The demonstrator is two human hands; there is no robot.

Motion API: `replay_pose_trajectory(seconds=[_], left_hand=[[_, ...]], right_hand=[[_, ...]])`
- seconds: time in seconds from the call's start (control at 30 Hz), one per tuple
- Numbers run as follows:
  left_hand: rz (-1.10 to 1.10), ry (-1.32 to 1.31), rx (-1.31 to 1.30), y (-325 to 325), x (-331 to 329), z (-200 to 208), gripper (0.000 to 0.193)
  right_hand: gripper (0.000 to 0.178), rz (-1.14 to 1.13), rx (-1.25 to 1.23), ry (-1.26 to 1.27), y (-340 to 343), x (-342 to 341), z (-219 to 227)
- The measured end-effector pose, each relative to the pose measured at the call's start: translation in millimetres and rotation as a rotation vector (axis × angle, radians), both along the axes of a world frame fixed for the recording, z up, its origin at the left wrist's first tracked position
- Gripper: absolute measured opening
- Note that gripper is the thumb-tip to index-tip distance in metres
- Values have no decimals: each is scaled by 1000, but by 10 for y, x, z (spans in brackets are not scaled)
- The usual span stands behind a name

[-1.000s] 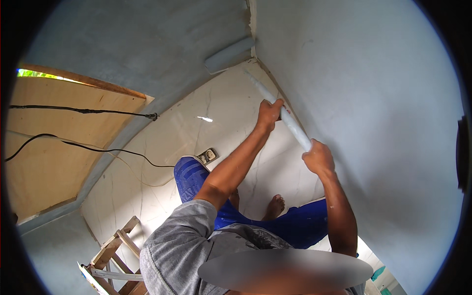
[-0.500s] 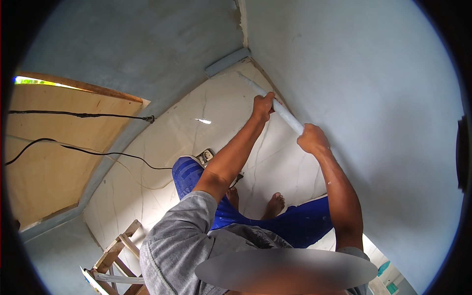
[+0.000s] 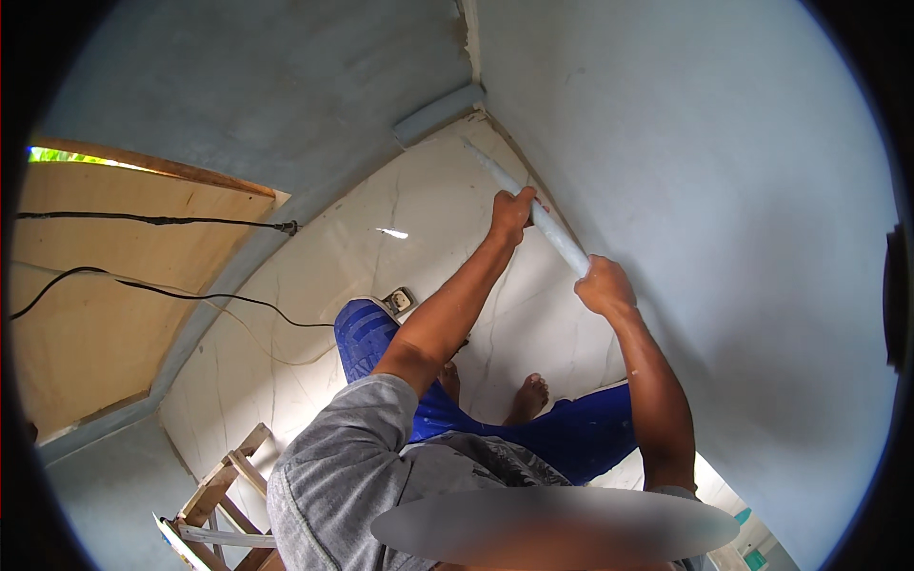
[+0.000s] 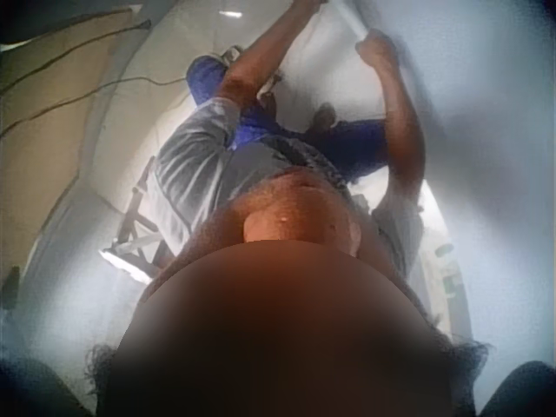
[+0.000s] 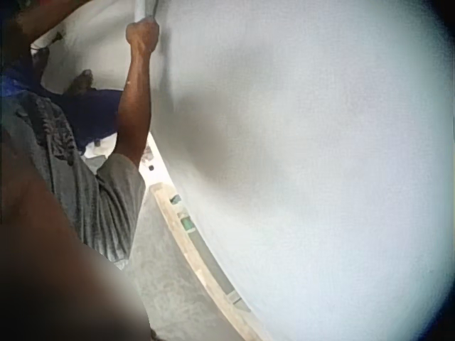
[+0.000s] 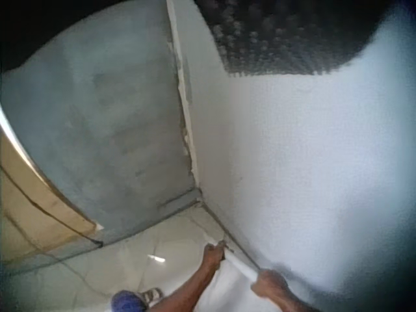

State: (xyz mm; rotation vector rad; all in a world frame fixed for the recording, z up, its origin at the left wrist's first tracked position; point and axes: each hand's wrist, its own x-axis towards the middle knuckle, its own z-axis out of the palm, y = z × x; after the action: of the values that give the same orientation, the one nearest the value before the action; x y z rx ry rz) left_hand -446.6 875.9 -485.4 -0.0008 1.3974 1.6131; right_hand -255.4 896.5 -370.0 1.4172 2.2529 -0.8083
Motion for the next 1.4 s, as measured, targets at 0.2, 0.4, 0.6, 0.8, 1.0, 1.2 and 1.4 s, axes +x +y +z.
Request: replay_pose_trajectory(seconds=[0.2, 0.4, 0.6, 0.8, 1.0, 1.2, 1.4], left_hand=[[4, 45, 49, -24, 42, 20, 24], [25, 130, 135, -47, 157, 470, 23], [41, 178, 169, -27, 181, 884, 21], [63, 254, 225, -46, 216, 1271, 20], [27, 372, 323, -45, 143, 1561, 26], [88, 425, 351, -28, 103, 1825, 19], [59, 414, 233, -91, 110, 1493, 28]], right_hand=[[29, -5, 8, -2, -27, 94, -45], [27, -8, 18, 59, -47, 202, 313], [24, -23, 69, 146, -69, 260, 523], [27, -63, 81, 238, -86, 304, 698], [25, -54, 69, 283, -92, 258, 864], [25, -81, 80, 384, -78, 166, 870], [23, -93, 37, 388, -147, 187, 510]])
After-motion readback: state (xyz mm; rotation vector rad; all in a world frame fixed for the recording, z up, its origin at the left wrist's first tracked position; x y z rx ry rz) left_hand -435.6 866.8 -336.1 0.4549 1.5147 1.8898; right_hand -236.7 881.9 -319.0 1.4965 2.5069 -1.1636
